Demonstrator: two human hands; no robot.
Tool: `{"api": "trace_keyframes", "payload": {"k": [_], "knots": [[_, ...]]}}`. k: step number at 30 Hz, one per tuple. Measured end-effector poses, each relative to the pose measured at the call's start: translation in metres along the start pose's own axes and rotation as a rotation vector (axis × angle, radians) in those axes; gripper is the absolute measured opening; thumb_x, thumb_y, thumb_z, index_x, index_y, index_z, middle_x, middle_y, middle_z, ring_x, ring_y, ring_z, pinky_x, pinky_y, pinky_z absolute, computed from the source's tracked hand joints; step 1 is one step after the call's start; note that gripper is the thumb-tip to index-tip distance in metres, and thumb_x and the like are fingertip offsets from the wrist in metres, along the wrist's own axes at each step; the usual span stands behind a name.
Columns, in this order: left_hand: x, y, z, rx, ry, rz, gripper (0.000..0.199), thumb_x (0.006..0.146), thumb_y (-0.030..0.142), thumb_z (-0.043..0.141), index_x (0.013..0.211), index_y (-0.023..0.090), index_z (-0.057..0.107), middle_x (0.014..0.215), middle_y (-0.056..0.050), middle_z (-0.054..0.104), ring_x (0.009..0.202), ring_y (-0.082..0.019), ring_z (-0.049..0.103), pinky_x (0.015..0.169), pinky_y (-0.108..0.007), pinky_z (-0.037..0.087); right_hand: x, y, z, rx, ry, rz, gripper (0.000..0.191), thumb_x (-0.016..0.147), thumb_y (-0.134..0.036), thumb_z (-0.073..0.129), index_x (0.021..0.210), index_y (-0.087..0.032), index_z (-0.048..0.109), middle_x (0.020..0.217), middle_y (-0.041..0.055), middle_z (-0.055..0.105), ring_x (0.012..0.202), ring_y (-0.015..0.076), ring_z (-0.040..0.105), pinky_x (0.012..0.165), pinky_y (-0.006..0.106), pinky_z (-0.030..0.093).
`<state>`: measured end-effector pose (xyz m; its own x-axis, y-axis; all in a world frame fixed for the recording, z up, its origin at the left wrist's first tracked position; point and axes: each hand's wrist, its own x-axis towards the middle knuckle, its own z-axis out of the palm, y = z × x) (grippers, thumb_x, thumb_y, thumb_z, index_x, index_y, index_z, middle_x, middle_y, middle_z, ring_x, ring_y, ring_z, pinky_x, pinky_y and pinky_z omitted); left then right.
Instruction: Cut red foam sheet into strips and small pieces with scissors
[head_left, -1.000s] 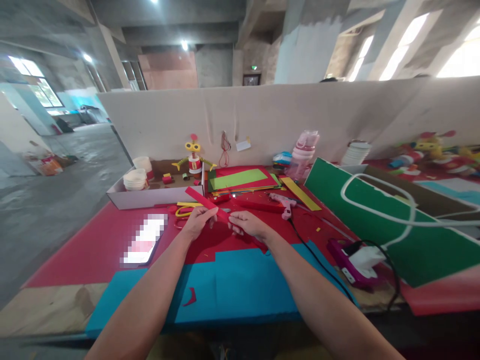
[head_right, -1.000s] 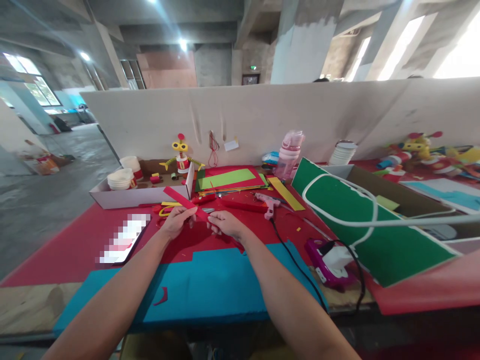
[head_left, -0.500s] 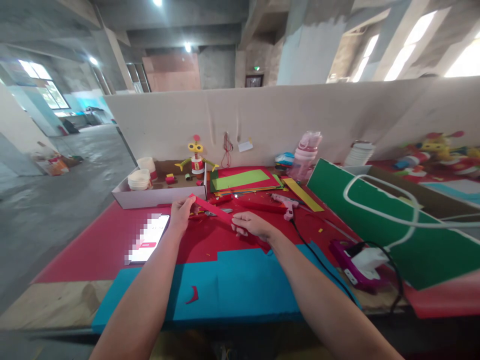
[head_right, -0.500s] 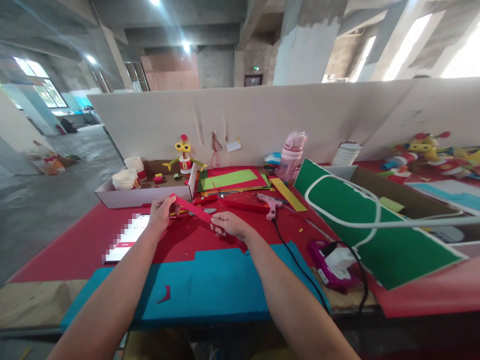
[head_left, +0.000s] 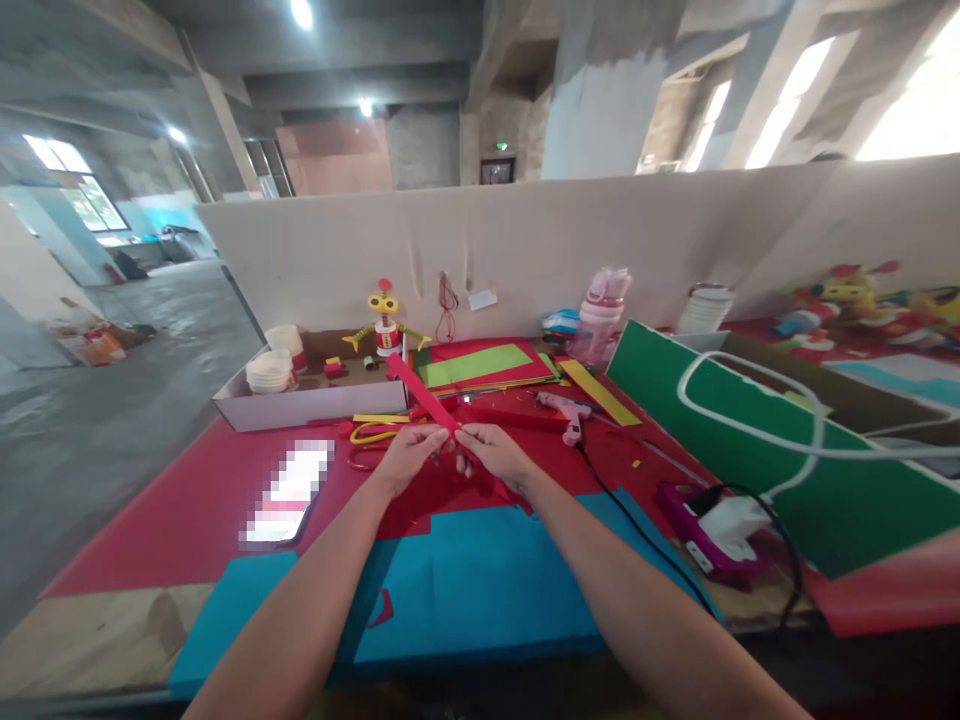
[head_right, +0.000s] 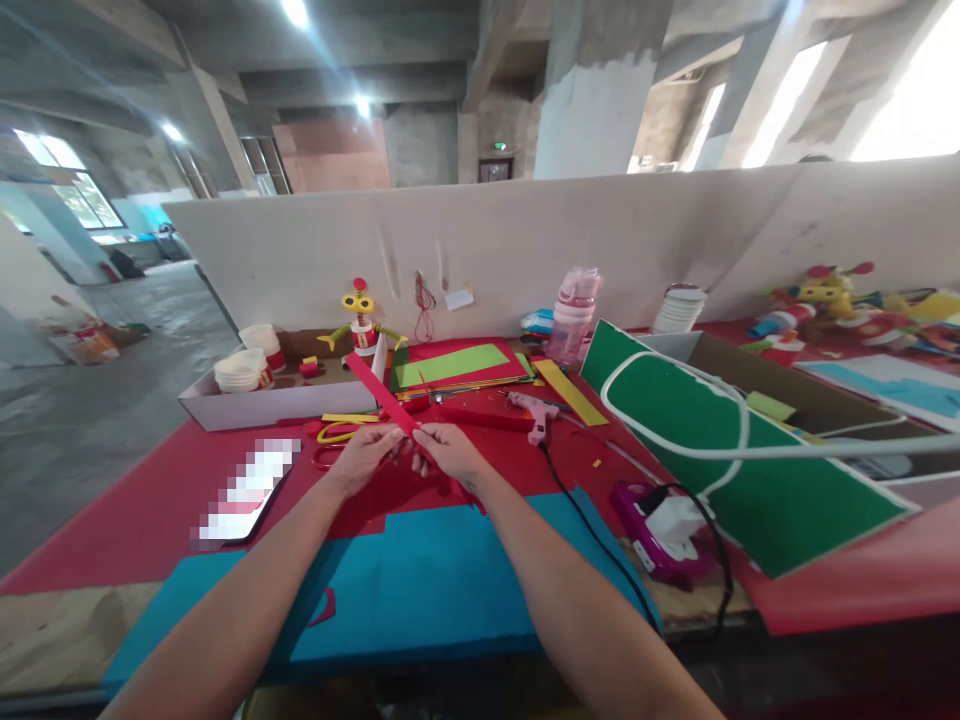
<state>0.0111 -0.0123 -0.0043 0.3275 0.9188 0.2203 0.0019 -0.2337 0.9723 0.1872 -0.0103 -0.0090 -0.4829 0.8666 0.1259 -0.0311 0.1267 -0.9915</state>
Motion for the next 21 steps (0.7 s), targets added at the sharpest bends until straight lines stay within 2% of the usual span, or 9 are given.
{"api": "trace_keyframes", "payload": {"k": [6, 10, 15, 21], "knots": [[0.001, -0.013, -0.001, -0.048, 0.107, -0.077, 0.044, 0.073, 0.046, 0.069, 0.046, 0.015, 0.054, 0.044, 0.002, 0.05, 0.046, -0.009, 0.043, 0.052, -0.025, 0.033, -0.005, 0.0, 0.0, -0.027, -0.111, 0.096, 0.035, 0.085, -0.048, 0.054, 0.074, -0.015, 0.057, 0.052, 0.0002, 0.062, 0.042, 0.0092, 0.053, 0.047, 0.02, 0.04], [0.004, -0.007, -0.006, -0.217, 0.265, -0.082, 0.039, 0.067, 0.041, 0.076, 0.046, 0.015, 0.055, 0.046, 0.001, 0.051, 0.045, -0.007, 0.042, 0.05, -0.025, 0.034, -0.007, -0.002, -0.002, -0.03, -0.12, 0.109, 0.034, 0.087, -0.045, 0.053, 0.074, -0.014, 0.058, 0.052, 0.0009, 0.062, 0.043, 0.0091, 0.054, 0.048, 0.02, 0.039], [0.007, 0.001, -0.026, -0.416, 0.479, -0.02, 0.033, 0.06, 0.035, 0.081, 0.05, 0.014, 0.058, 0.046, 0.003, 0.047, 0.045, -0.006, 0.039, 0.048, -0.024, 0.036, -0.008, -0.005, -0.001, -0.046, -0.172, 0.134, 0.033, 0.087, -0.043, 0.053, 0.075, -0.013, 0.06, 0.053, 0.0018, 0.063, 0.042, 0.0086, 0.054, 0.048, 0.019, 0.039], [0.009, 0.002, -0.057, -0.453, 0.725, 0.039, 0.028, 0.051, 0.029, 0.085, 0.057, 0.011, 0.064, 0.046, 0.003, 0.05, 0.044, -0.006, 0.042, 0.047, -0.022, 0.037, -0.011, -0.01, -0.001, -0.082, -0.228, 0.15, 0.034, 0.087, -0.043, 0.052, 0.074, -0.013, 0.061, 0.053, 0.0024, 0.063, 0.042, 0.0086, 0.053, 0.047, 0.02, 0.038]]}}
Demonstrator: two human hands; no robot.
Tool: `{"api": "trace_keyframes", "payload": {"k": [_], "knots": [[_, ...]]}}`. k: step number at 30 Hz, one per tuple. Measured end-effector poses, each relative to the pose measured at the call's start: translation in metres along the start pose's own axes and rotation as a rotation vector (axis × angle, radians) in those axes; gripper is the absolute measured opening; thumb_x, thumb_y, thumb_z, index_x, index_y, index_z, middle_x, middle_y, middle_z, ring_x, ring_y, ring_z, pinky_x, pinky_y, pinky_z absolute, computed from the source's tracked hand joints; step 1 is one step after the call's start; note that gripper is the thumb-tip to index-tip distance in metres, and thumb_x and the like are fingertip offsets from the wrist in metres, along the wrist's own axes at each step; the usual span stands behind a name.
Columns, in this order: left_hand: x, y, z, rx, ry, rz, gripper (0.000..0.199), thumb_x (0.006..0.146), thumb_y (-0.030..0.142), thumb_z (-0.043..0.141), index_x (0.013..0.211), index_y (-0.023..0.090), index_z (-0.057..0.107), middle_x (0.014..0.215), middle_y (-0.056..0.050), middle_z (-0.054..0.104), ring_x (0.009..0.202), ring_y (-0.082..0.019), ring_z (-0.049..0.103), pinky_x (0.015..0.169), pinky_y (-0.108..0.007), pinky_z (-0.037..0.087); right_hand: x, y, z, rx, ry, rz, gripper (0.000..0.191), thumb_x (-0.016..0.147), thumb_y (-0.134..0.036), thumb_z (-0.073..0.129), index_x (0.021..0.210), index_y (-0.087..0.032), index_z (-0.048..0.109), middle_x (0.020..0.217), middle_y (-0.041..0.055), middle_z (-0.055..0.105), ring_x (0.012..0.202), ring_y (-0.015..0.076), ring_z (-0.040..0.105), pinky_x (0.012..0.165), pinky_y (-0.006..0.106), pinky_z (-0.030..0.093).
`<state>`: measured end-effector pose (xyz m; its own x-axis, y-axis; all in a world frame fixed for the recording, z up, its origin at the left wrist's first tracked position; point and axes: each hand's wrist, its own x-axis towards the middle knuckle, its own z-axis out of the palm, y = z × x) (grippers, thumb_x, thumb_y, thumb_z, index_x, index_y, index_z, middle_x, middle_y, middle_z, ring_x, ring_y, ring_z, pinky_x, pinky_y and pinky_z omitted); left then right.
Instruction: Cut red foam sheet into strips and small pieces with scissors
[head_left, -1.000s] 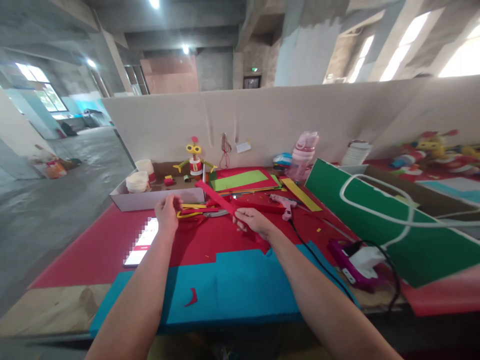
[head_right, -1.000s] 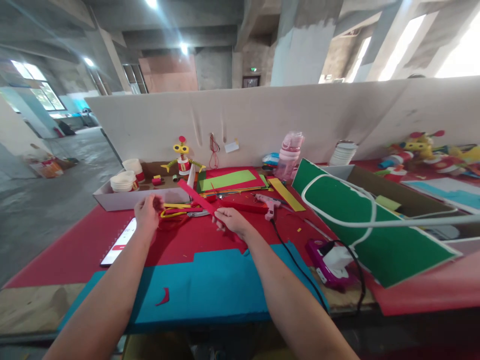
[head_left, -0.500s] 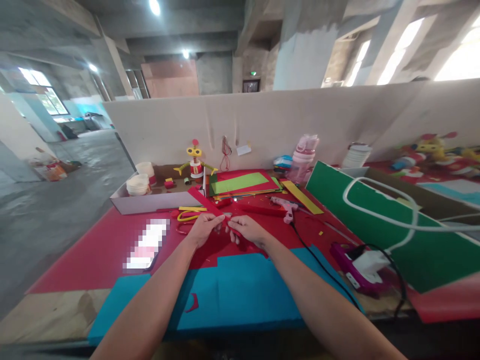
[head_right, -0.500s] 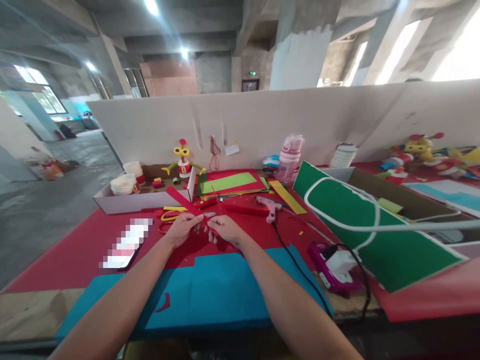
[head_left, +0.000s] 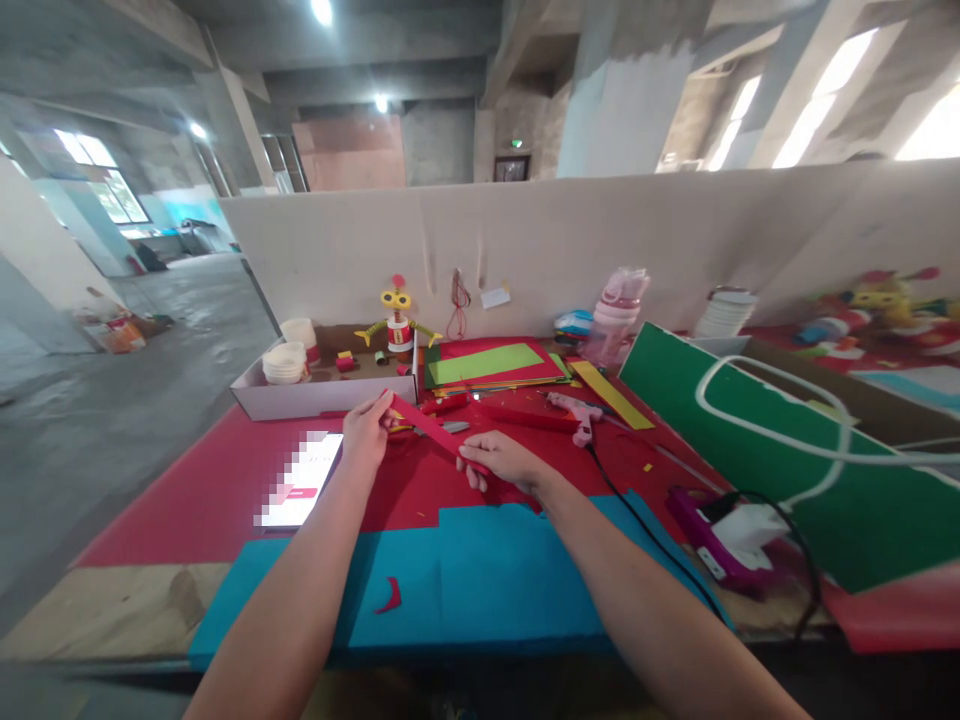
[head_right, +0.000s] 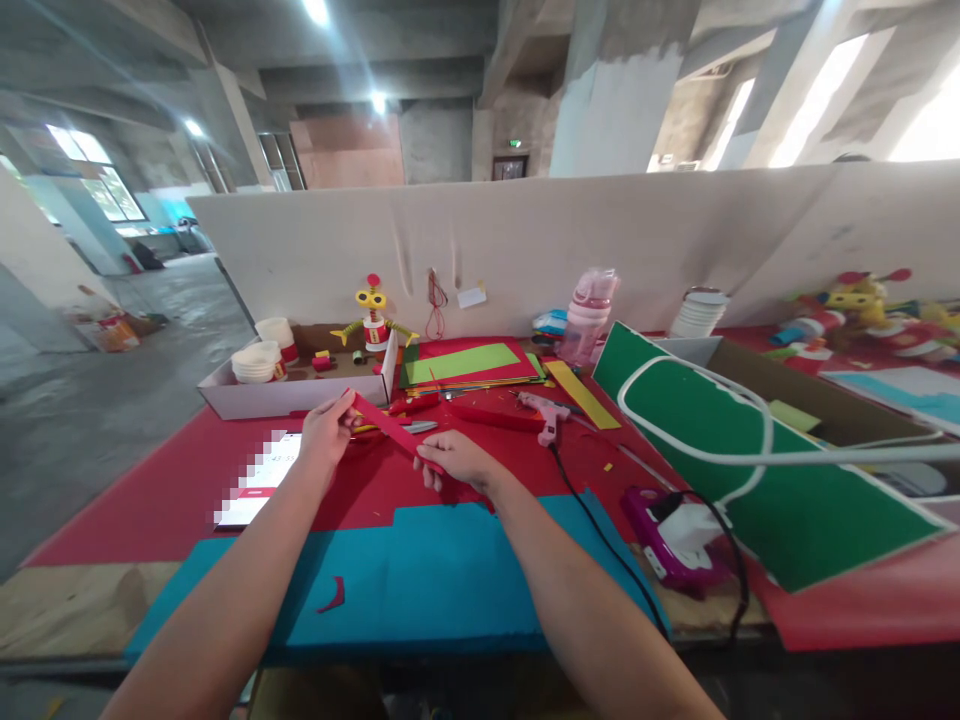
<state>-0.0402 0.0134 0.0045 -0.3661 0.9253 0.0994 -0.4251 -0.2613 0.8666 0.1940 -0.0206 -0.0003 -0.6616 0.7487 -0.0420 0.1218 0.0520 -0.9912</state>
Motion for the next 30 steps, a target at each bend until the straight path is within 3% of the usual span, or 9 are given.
{"api": "trace_keyframes", "payload": {"k": [5, 10, 13, 15, 20, 23, 25, 27, 30], "knots": [[0.011, 0.011, -0.012, -0.076, 0.207, 0.123, 0.026, 0.052, 0.028, 0.082, 0.068, 0.012, 0.068, 0.047, 0.004, 0.052, 0.046, -0.006, 0.045, 0.049, -0.02, 0.04, -0.001, -0.003, -0.005, 0.029, 0.083, -0.046, 0.035, 0.085, -0.046, 0.054, 0.073, -0.014, 0.06, 0.054, 0.0018, 0.063, 0.043, 0.0088, 0.055, 0.048, 0.02, 0.04], [-0.019, -0.004, 0.014, 0.173, -0.439, -0.162, 0.03, 0.063, 0.035, 0.078, 0.079, 0.01, 0.072, 0.065, -0.003, 0.063, 0.051, -0.007, 0.05, 0.051, -0.022, 0.042, 0.006, 0.001, -0.003, 0.1, 0.234, -0.146, 0.038, 0.082, -0.053, 0.055, 0.079, -0.015, 0.06, 0.055, -0.0002, 0.063, 0.044, 0.009, 0.054, 0.047, 0.02, 0.041], [-0.039, -0.02, 0.031, 0.377, -0.628, -0.164, 0.025, 0.063, 0.033, 0.078, 0.072, 0.01, 0.071, 0.061, -0.002, 0.064, 0.048, -0.008, 0.05, 0.047, -0.021, 0.04, 0.009, 0.005, -0.003, 0.002, 0.183, -0.134, 0.04, 0.083, -0.055, 0.052, 0.077, -0.016, 0.06, 0.053, -0.0001, 0.062, 0.044, 0.0109, 0.055, 0.048, 0.022, 0.042], [-0.041, -0.026, 0.034, 0.409, -0.549, -0.114, 0.024, 0.062, 0.032, 0.079, 0.066, 0.011, 0.069, 0.055, -0.001, 0.062, 0.044, -0.008, 0.049, 0.044, -0.021, 0.038, 0.009, 0.005, -0.003, -0.127, 0.259, -0.194, 0.038, 0.084, -0.053, 0.052, 0.078, -0.017, 0.062, 0.061, 0.0023, 0.066, 0.053, 0.014, 0.06, 0.055, 0.025, 0.047], [-0.024, -0.016, 0.024, 0.077, -0.163, -0.084, 0.026, 0.061, 0.031, 0.08, 0.065, 0.009, 0.067, 0.06, -0.004, 0.066, 0.048, -0.009, 0.055, 0.051, -0.023, 0.048, 0.0, -0.004, 0.004, -0.409, 0.938, -0.536, 0.027, 0.087, -0.042, 0.054, 0.092, -0.019, 0.066, 0.099, 0.0092, 0.068, 0.096, 0.0212, 0.06, 0.089, 0.033, 0.045], [-0.022, -0.01, 0.024, -0.101, -0.055, -0.131, 0.021, 0.062, 0.024, 0.08, 0.069, 0.007, 0.068, 0.069, -0.008, 0.069, 0.054, -0.009, 0.058, 0.057, -0.023, 0.052, 0.004, -0.002, 0.019, -0.334, 0.765, -0.505, 0.03, 0.09, -0.042, 0.05, 0.079, -0.02, 0.067, 0.079, 0.0061, 0.067, 0.079, 0.0181, 0.062, 0.078, 0.029, 0.048], [-0.029, -0.013, 0.029, -0.145, -0.042, -0.193, 0.019, 0.063, 0.022, 0.079, 0.07, 0.007, 0.069, 0.071, -0.009, 0.07, 0.055, -0.009, 0.06, 0.057, -0.022, 0.053, 0.014, 0.005, 0.03, -0.155, 0.64, -0.409, 0.029, 0.088, -0.044, 0.052, 0.095, -0.021, 0.068, 0.089, 0.005, 0.069, 0.083, 0.0178, 0.063, 0.077, 0.029, 0.049], [-0.038, -0.02, 0.037, -0.146, -0.082, -0.258, 0.02, 0.064, 0.023, 0.079, 0.071, 0.008, 0.069, 0.069, -0.008, 0.07, 0.054, -0.009, 0.06, 0.055, -0.021, 0.052, 0.025, 0.012, 0.036, 0.078, 0.586, -0.361, 0.037, 0.083, -0.048, 0.057, 0.109, -0.022, 0.064, 0.104, 0.0043, 0.068, 0.093, 0.0177, 0.062, 0.082, 0.029, 0.048], [-0.052, -0.033, 0.046, -0.115, -0.175, -0.292, 0.023, 0.059, 0.027, 0.082, 0.064, 0.009, 0.068, 0.057, -0.004, 0.065, 0.048, -0.009, 0.056, 0.049, -0.019, 0.047, 0.036, 0.019, 0.038, 0.214, 0.526, -0.341, 0.039, 0.079, -0.054, 0.059, 0.094, -0.02, 0.067, 0.089, 0.0024, 0.069, 0.083, 0.0166, 0.061, 0.078, 0.028, 0.048]]}}
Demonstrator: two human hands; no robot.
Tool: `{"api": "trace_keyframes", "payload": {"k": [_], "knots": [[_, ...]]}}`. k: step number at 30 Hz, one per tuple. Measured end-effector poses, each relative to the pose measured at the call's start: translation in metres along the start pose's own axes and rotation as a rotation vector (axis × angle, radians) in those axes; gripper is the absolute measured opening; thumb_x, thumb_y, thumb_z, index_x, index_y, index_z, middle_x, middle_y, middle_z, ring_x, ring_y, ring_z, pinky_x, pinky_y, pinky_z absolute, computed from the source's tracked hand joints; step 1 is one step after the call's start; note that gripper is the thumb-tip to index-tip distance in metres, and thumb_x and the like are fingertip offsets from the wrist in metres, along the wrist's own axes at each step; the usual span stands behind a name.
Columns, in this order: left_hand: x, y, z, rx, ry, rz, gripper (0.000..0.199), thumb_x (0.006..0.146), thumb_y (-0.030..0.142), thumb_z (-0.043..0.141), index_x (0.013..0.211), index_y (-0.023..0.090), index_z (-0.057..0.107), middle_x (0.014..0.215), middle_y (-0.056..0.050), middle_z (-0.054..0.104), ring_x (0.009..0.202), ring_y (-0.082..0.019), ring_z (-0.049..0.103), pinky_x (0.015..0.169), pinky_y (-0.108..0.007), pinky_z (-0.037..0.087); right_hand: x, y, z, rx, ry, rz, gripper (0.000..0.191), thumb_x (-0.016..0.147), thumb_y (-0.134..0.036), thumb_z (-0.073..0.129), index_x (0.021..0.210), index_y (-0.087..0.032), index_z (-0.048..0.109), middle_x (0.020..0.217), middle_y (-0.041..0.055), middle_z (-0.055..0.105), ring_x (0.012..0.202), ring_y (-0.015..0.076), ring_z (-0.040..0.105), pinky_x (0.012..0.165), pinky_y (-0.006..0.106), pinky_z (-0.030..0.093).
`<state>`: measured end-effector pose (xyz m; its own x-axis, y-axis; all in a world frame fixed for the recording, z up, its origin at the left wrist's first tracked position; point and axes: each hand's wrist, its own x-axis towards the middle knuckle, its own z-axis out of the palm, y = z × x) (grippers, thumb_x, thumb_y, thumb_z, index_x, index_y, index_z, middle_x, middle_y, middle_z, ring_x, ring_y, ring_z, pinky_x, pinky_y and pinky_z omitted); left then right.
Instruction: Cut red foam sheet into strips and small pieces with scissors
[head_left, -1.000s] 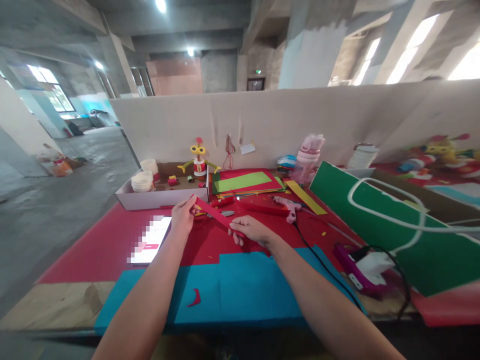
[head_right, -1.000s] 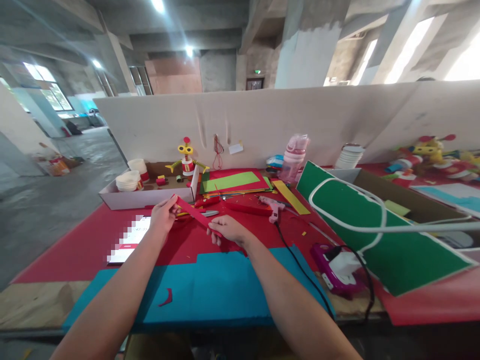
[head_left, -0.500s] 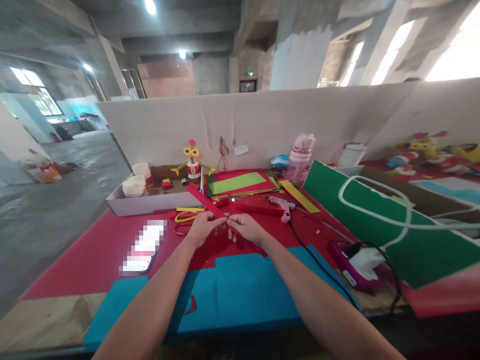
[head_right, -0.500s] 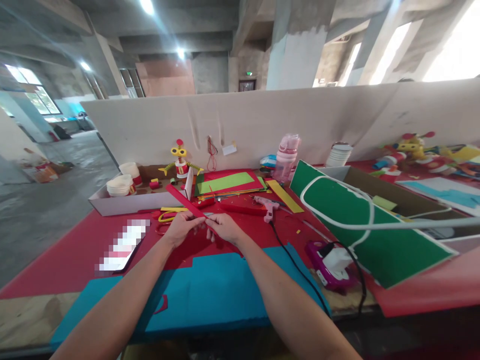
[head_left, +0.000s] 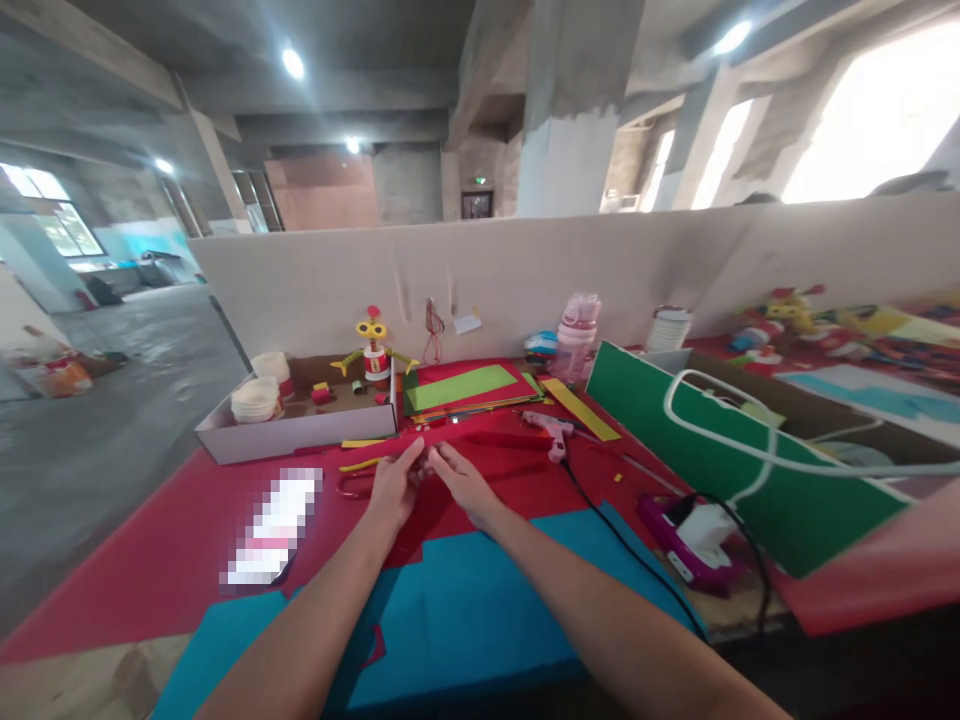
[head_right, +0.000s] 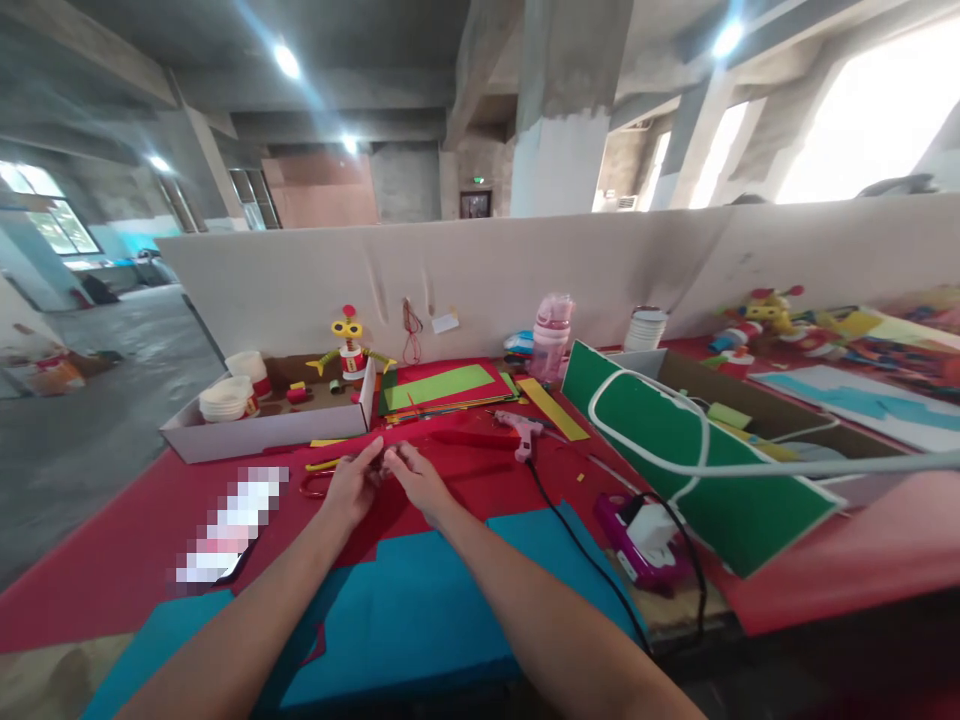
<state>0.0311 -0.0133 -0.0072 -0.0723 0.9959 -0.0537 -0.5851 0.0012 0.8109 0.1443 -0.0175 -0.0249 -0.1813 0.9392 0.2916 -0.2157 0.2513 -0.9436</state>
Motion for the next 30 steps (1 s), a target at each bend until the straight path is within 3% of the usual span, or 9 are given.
{"api": "trace_keyframes", "payload": {"k": [2, 5, 10, 16, 19, 30], "knots": [[-0.003, -0.008, 0.004, 0.04, -0.04, -0.003, 0.025, 0.057, 0.029, 0.084, 0.064, 0.009, 0.069, 0.053, -0.002, 0.063, 0.045, -0.008, 0.053, 0.046, -0.019, 0.043, 0.002, 0.001, -0.001, 0.02, 0.025, 0.018, 0.044, 0.079, -0.059, 0.056, 0.079, -0.017, 0.068, 0.072, 0.0018, 0.066, 0.072, 0.0161, 0.059, 0.07, 0.028, 0.048], [-0.005, -0.012, 0.005, 0.108, -0.052, 0.005, 0.029, 0.055, 0.031, 0.084, 0.071, 0.009, 0.072, 0.056, -0.003, 0.065, 0.045, -0.009, 0.053, 0.047, -0.022, 0.042, 0.003, -0.001, -0.004, 0.048, 0.062, 0.035, 0.052, 0.079, -0.064, 0.051, 0.07, -0.015, 0.068, 0.06, 0.0025, 0.062, 0.062, 0.0167, 0.058, 0.063, 0.028, 0.046], [-0.002, -0.006, 0.0, 0.165, 0.007, 0.035, 0.025, 0.054, 0.03, 0.083, 0.06, 0.01, 0.07, 0.055, -0.004, 0.065, 0.047, -0.01, 0.053, 0.047, -0.023, 0.04, 0.004, -0.002, -0.014, -0.029, 0.195, 0.022, 0.054, 0.074, -0.067, 0.055, 0.064, -0.015, 0.066, 0.057, 0.0023, 0.06, 0.061, 0.0171, 0.056, 0.061, 0.028, 0.044], [0.007, 0.001, -0.01, 0.231, 0.03, 0.062, 0.025, 0.053, 0.03, 0.083, 0.057, 0.01, 0.069, 0.051, -0.004, 0.062, 0.043, -0.01, 0.049, 0.045, -0.023, 0.038, 0.007, -0.002, -0.032, -0.265, 0.347, 0.016, 0.056, 0.075, -0.068, 0.052, 0.05, -0.018, 0.05, 0.045, -0.0023, 0.041, 0.05, 0.012, 0.043, 0.046, 0.024, 0.031], [0.011, 0.002, -0.015, 0.243, 0.035, 0.058, 0.025, 0.052, 0.029, 0.083, 0.056, 0.009, 0.069, 0.05, -0.005, 0.061, 0.044, -0.009, 0.049, 0.045, -0.023, 0.037, 0.008, -0.005, -0.038, -0.311, 0.38, 0.002, 0.055, 0.076, -0.067, 0.051, 0.048, -0.019, 0.044, 0.044, -0.0029, 0.036, 0.049, 0.0114, 0.039, 0.044, 0.024, 0.028], [0.017, 0.004, -0.025, 0.295, 0.002, 0.081, 0.025, 0.052, 0.031, 0.082, 0.055, 0.01, 0.068, 0.051, -0.006, 0.063, 0.044, -0.01, 0.05, 0.045, -0.023, 0.037, 0.011, -0.012, -0.053, -0.3, 0.466, -0.04, 0.054, 0.076, -0.065, 0.05, 0.048, -0.019, 0.044, 0.044, -0.002, 0.037, 0.049, 0.0123, 0.041, 0.045, 0.025, 0.032]]}}
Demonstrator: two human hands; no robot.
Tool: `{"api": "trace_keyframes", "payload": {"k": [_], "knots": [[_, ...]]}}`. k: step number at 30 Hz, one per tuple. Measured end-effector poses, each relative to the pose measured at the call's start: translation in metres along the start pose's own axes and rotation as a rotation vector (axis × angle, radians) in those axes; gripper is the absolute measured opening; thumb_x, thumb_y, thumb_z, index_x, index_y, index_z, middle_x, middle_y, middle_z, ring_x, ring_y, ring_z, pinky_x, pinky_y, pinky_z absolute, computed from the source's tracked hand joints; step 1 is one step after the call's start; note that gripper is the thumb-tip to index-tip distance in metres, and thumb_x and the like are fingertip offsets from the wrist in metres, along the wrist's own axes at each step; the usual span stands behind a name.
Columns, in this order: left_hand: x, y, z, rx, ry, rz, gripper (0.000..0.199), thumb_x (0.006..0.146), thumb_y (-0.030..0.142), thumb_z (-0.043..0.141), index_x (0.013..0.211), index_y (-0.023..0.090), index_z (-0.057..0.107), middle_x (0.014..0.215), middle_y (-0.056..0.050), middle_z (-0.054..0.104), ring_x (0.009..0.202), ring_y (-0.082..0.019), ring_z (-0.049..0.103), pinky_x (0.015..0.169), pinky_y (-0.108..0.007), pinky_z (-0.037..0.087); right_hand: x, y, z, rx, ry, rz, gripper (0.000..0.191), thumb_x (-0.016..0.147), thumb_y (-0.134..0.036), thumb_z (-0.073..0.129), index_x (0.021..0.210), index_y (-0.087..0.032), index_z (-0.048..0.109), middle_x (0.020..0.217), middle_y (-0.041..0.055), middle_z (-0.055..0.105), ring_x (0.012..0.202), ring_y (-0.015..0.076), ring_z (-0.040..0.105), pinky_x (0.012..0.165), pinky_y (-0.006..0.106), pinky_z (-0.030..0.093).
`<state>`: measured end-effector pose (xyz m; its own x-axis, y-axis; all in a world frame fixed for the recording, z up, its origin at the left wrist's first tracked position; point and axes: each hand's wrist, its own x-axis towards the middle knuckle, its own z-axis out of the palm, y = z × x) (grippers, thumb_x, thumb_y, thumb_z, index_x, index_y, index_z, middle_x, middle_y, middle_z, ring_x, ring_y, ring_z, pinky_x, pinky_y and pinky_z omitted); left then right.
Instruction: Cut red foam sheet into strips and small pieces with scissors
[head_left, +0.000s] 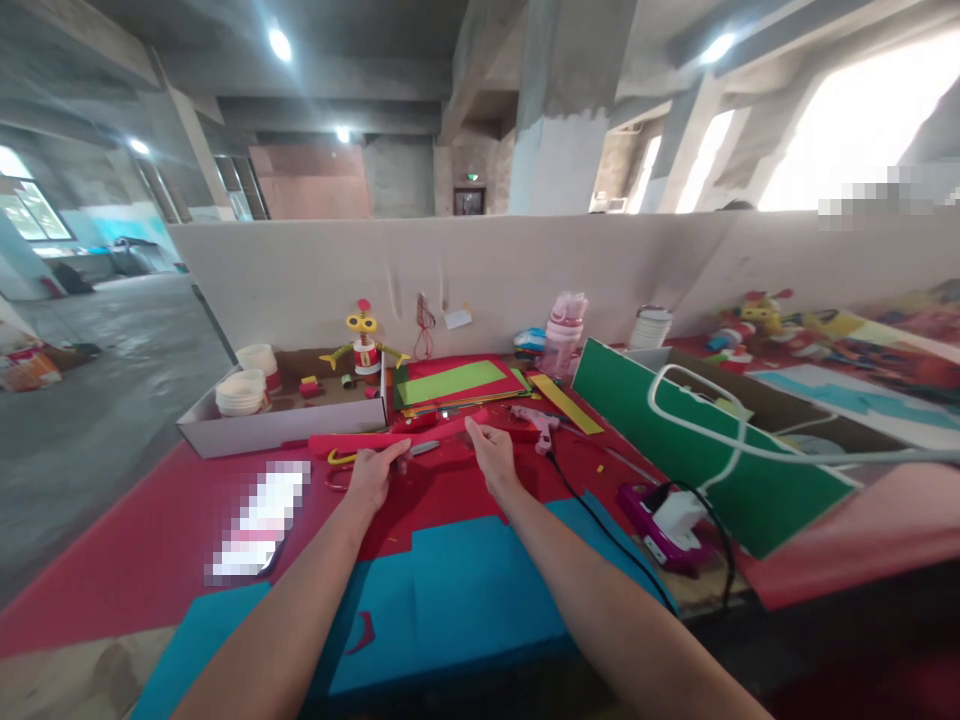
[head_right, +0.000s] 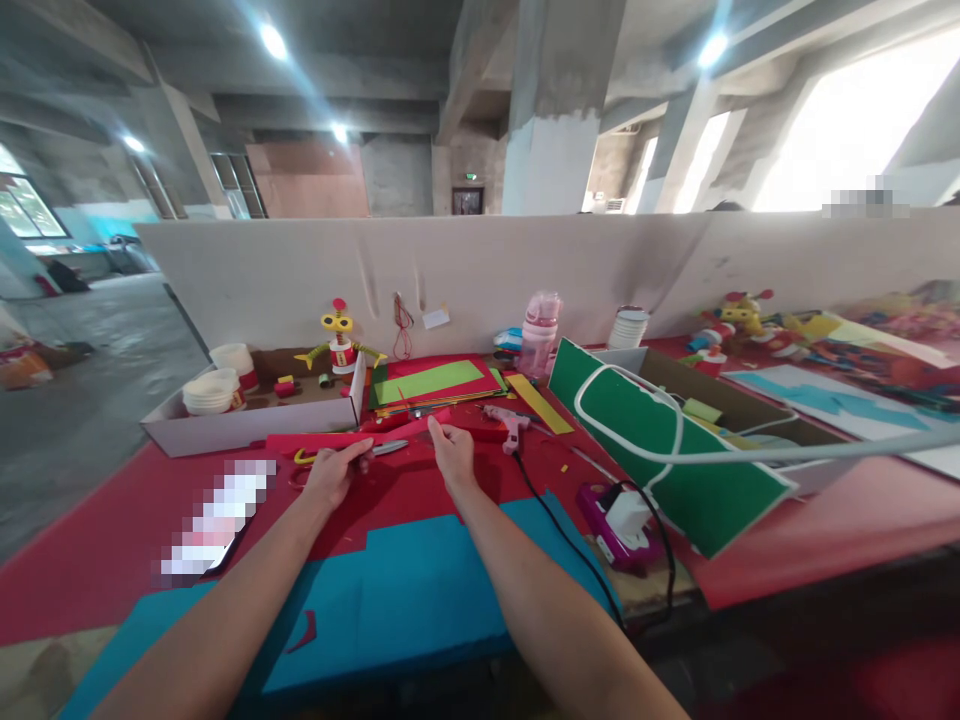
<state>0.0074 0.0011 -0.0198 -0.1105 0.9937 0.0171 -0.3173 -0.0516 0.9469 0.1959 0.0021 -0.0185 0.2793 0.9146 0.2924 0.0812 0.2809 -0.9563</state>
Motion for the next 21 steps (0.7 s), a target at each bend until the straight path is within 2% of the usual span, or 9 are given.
{"api": "trace_keyframes", "payload": {"k": [6, 10, 15, 16, 17, 21], "knots": [[0.0, 0.002, -0.002, 0.032, -0.009, 0.008, 0.023, 0.053, 0.029, 0.081, 0.052, 0.01, 0.068, 0.05, -0.005, 0.061, 0.044, -0.01, 0.05, 0.044, -0.023, 0.037, 0.007, 0.003, -0.007, 0.066, 0.003, 0.045, 0.046, 0.075, -0.059, 0.055, 0.055, -0.018, 0.061, 0.051, 0.0008, 0.057, 0.059, 0.0183, 0.058, 0.056, 0.026, 0.044], [0.0, 0.005, -0.004, 0.023, -0.004, 0.027, 0.022, 0.052, 0.027, 0.082, 0.053, 0.01, 0.068, 0.049, -0.005, 0.06, 0.043, -0.011, 0.05, 0.044, -0.024, 0.037, 0.012, 0.009, -0.009, 0.089, 0.003, 0.054, 0.041, 0.074, -0.056, 0.058, 0.061, -0.018, 0.067, 0.059, 0.0025, 0.065, 0.066, 0.0208, 0.063, 0.063, 0.03, 0.049], [0.002, 0.013, -0.009, -0.069, 0.056, 0.049, 0.021, 0.053, 0.026, 0.082, 0.057, 0.01, 0.068, 0.054, -0.005, 0.063, 0.046, -0.01, 0.051, 0.045, -0.024, 0.04, 0.013, 0.009, -0.011, 0.279, 0.124, 0.109, 0.043, 0.076, -0.059, 0.056, 0.075, -0.017, 0.066, 0.072, 0.0061, 0.069, 0.065, 0.0191, 0.065, 0.059, 0.029, 0.05], [0.001, 0.015, -0.008, -0.096, 0.056, 0.064, 0.022, 0.054, 0.027, 0.082, 0.059, 0.011, 0.068, 0.057, -0.005, 0.064, 0.047, -0.01, 0.051, 0.046, -0.023, 0.04, 0.012, 0.009, -0.01, 0.315, 0.109, 0.128, 0.044, 0.075, -0.059, 0.056, 0.079, -0.017, 0.066, 0.076, 0.0067, 0.07, 0.065, 0.0181, 0.065, 0.058, 0.028, 0.05], [0.0, 0.015, -0.007, -0.119, 0.05, 0.08, 0.022, 0.056, 0.029, 0.082, 0.06, 0.012, 0.068, 0.059, -0.004, 0.064, 0.048, -0.009, 0.052, 0.047, -0.023, 0.041, 0.01, 0.007, -0.008, 0.339, 0.046, 0.143, 0.043, 0.074, -0.058, 0.058, 0.084, -0.017, 0.066, 0.081, 0.0071, 0.071, 0.066, 0.0171, 0.065, 0.058, 0.027, 0.05], [-0.008, 0.011, 0.007, -0.101, -0.004, 0.056, 0.027, 0.059, 0.035, 0.08, 0.057, 0.012, 0.065, 0.056, -0.002, 0.062, 0.048, -0.008, 0.05, 0.047, -0.022, 0.04, -0.004, 0.001, 0.008, 0.331, -0.385, 0.139, 0.042, 0.066, -0.048, 0.073, 0.096, -0.019, 0.067, 0.092, 0.0056, 0.072, 0.073, 0.0157, 0.066, 0.065, 0.026, 0.052]]}}
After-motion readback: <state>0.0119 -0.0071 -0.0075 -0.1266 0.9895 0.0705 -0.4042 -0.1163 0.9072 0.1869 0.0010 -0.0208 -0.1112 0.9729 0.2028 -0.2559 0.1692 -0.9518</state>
